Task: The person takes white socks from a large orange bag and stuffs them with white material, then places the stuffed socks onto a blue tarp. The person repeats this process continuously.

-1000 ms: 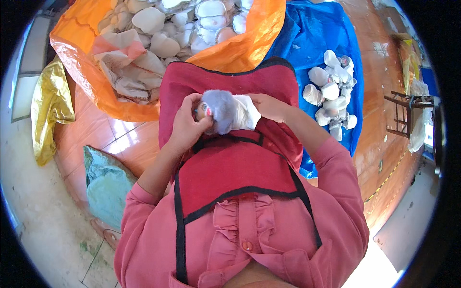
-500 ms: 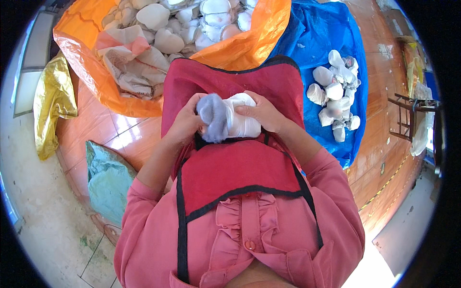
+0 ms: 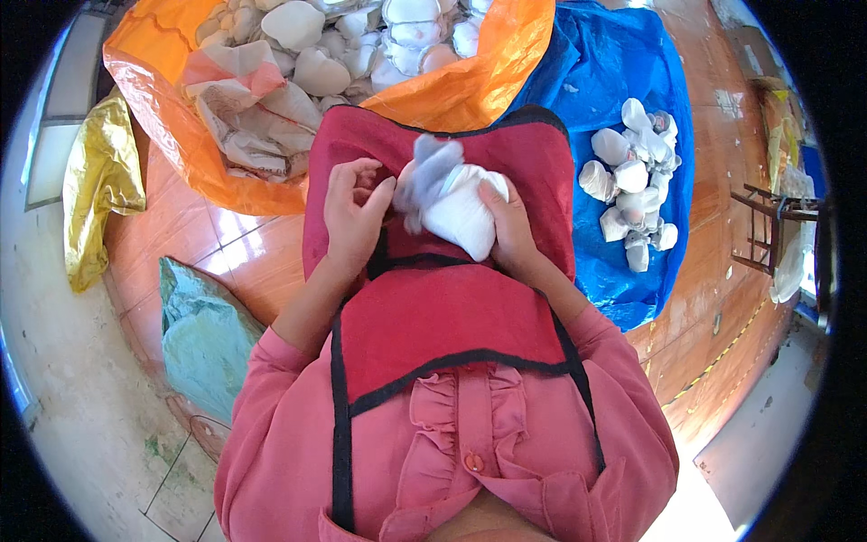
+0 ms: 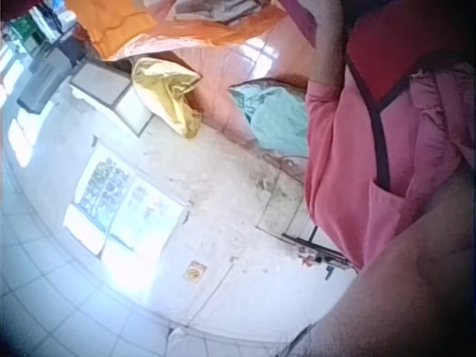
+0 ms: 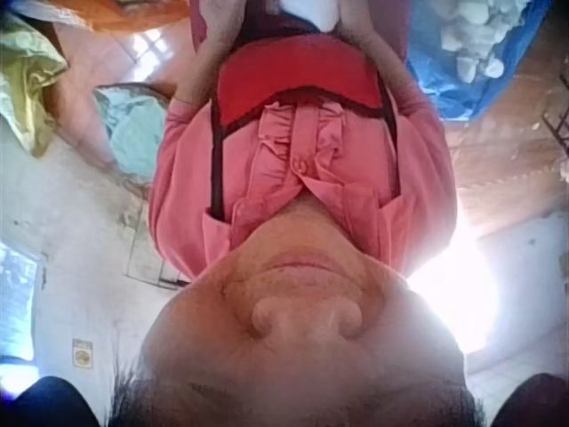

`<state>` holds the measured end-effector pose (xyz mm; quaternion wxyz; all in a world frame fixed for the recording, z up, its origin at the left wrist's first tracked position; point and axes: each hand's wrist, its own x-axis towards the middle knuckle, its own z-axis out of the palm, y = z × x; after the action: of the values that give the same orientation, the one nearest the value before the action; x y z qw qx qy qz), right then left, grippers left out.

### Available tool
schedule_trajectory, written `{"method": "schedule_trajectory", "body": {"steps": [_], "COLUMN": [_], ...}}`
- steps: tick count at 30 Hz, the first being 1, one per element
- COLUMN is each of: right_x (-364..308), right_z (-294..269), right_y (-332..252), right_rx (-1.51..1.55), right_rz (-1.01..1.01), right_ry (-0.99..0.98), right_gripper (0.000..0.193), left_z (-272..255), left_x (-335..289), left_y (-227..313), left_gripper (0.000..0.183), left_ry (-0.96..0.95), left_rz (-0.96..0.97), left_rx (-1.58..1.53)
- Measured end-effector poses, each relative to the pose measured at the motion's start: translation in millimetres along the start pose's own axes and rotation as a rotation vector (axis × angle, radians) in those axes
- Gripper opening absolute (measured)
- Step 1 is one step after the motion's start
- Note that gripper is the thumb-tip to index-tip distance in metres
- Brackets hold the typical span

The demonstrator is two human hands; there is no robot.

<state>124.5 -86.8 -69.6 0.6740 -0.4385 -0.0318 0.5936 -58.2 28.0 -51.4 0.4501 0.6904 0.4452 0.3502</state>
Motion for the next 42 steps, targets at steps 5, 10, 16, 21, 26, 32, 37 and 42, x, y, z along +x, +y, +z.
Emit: {"method": "schedule_trajectory", "body": {"steps": [5,10,16,21,26,32,37,42], "right_x": [3.9,1.4,-1.8,-2.7,1.7,4.6,9.0,7.7], "right_z": [8.7,-5.3,-18.2,-17.0,-27.0,-20.0,-33.4,-32.1], "right_y": [1.2,21.2,26.1,22.7,19.9,14.0,18.7,14.3], "right_rx": [0.007,-0.044,-0.145,-0.306,-0.488,-0.104,0.064,0.144], "right_rz": [-0.09,-0.092,-0.01,-0.04,-0.108,-0.077,-0.021,0.07], "right_ry": [-0.013,-0.186,-0.361,-0.347,-0.292,-0.236,-0.245,-0.362], "right_gripper": [0.027,0.036,0.043,0.039,0.028,0.02,0.029,0.046], "left_z": [9.8,22.2,23.3,15.6,-17.7,-10.4,-0.8,1.5], "left_x": [-15.5,-5.9,-3.3,-3.3,0.8,-7.0,-17.9,-17.0], "left_y": [21.3,13.0,12.0,10.4,22.5,42.7,27.2,21.0], "left_gripper": [0.026,0.03,0.019,0.02,0.02,0.024,0.034,0.039], "left_ry": [-0.144,-0.052,-0.048,-0.238,-0.609,-0.215,-0.049,0.04], "left_rz": [0.313,0.359,0.301,-0.203,-0.388,0.203,0.371,0.501], "left_rx": [0.286,0.406,0.369,-0.066,-0.482,0.063,0.223,0.225]}}
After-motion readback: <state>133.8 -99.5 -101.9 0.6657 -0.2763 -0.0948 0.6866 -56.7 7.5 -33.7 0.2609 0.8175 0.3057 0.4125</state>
